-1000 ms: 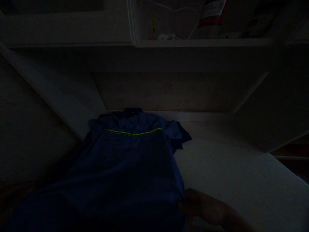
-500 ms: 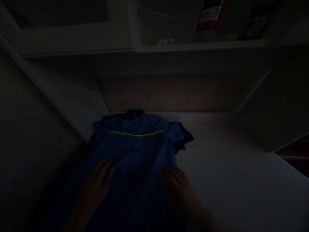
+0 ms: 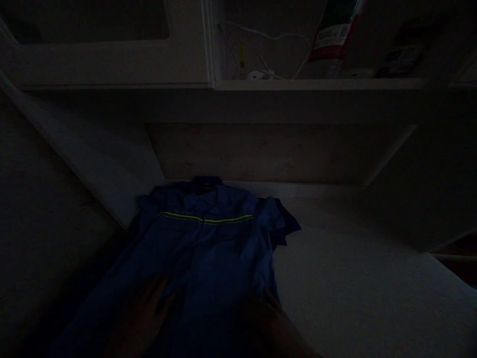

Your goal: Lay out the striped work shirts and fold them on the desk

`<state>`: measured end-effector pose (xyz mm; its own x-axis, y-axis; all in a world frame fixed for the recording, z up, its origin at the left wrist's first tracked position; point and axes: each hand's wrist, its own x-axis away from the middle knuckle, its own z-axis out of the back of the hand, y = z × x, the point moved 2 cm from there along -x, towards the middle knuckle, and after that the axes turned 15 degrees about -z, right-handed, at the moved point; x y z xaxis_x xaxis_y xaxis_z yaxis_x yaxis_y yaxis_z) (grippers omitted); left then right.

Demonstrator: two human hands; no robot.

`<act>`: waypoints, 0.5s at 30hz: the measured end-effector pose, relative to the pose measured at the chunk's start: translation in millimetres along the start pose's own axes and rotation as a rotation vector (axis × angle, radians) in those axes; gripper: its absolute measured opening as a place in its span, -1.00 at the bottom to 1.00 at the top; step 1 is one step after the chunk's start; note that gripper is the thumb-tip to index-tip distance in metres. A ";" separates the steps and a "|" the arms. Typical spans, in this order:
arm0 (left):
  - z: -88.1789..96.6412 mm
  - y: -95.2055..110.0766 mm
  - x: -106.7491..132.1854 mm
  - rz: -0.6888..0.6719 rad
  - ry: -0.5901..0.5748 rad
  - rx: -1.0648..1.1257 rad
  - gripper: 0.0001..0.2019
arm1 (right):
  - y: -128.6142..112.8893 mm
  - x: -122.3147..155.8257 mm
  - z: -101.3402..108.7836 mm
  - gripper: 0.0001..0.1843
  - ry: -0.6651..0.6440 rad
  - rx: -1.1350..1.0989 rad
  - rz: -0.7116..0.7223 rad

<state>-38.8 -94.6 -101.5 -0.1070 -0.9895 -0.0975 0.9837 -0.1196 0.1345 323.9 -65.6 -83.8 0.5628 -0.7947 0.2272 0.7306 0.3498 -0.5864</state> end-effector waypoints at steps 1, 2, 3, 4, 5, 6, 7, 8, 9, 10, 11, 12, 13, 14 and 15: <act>5.3 2.9 1.9 -0.007 0.023 0.000 -0.49 | -0.1 4.4 8.9 -0.58 0.010 -0.077 -0.078; 9.6 5.4 4.8 -0.007 0.051 0.009 -0.51 | 2.4 9.0 16.5 -0.60 0.041 -0.154 -0.162; 12.5 7.5 8.3 0.001 0.083 0.028 -0.52 | 7.5 13.4 22.3 -0.58 0.084 -0.225 -0.234; 13.8 9.4 12.0 0.005 0.118 0.058 -0.53 | 15.2 17.1 25.8 -0.55 0.133 -0.285 -0.287; 13.3 11.5 15.3 0.000 0.144 0.094 -0.54 | 25.3 19.8 27.3 -0.52 0.187 -0.328 -0.325; 11.2 14.0 17.7 -0.013 0.162 0.127 -0.54 | 37.8 21.7 27.0 -0.50 0.245 -0.350 -0.358; 8.1 17.2 19.0 -0.031 0.172 0.154 -0.54 | 52.3 22.9 25.4 -0.49 0.304 -0.350 -0.400; 4.4 21.4 18.8 -0.052 0.173 0.171 -0.55 | 68.4 23.7 23.0 -0.47 0.356 -0.328 -0.452; 0.7 26.6 17.2 -0.065 0.173 0.185 -0.57 | 85.5 24.7 20.6 -0.46 0.401 -0.289 -0.507; -2.5 32.9 14.4 -0.068 0.174 0.204 -0.58 | 103.1 26.1 19.0 -0.46 0.446 -0.238 -0.560; -5.0 40.2 10.7 -0.065 0.173 0.231 -0.60 | 120.7 28.4 18.7 -0.46 0.488 -0.178 -0.604; -6.7 48.6 6.2 -0.066 0.175 0.269 -0.62 | 138.0 31.6 19.9 -0.47 0.532 -0.114 -0.634; -7.5 57.6 1.4 -0.074 0.182 0.310 -0.63 | 154.7 35.7 22.7 -0.47 0.575 -0.046 -0.649; -7.8 67.0 -3.6 -0.091 0.192 0.347 -0.64 | 170.5 40.7 26.7 -0.47 0.618 0.024 -0.652; -7.8 76.4 -8.5 -0.119 0.206 0.372 -0.65 | 185.3 46.3 31.3 -0.47 0.662 0.090 -0.655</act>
<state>38.3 -94.6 -98.1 -0.1477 -0.9346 -0.3236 0.8433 -0.2899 0.4524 497.4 -22.0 -157.6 -0.2864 -0.9580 -0.0141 0.8671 -0.2529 -0.4292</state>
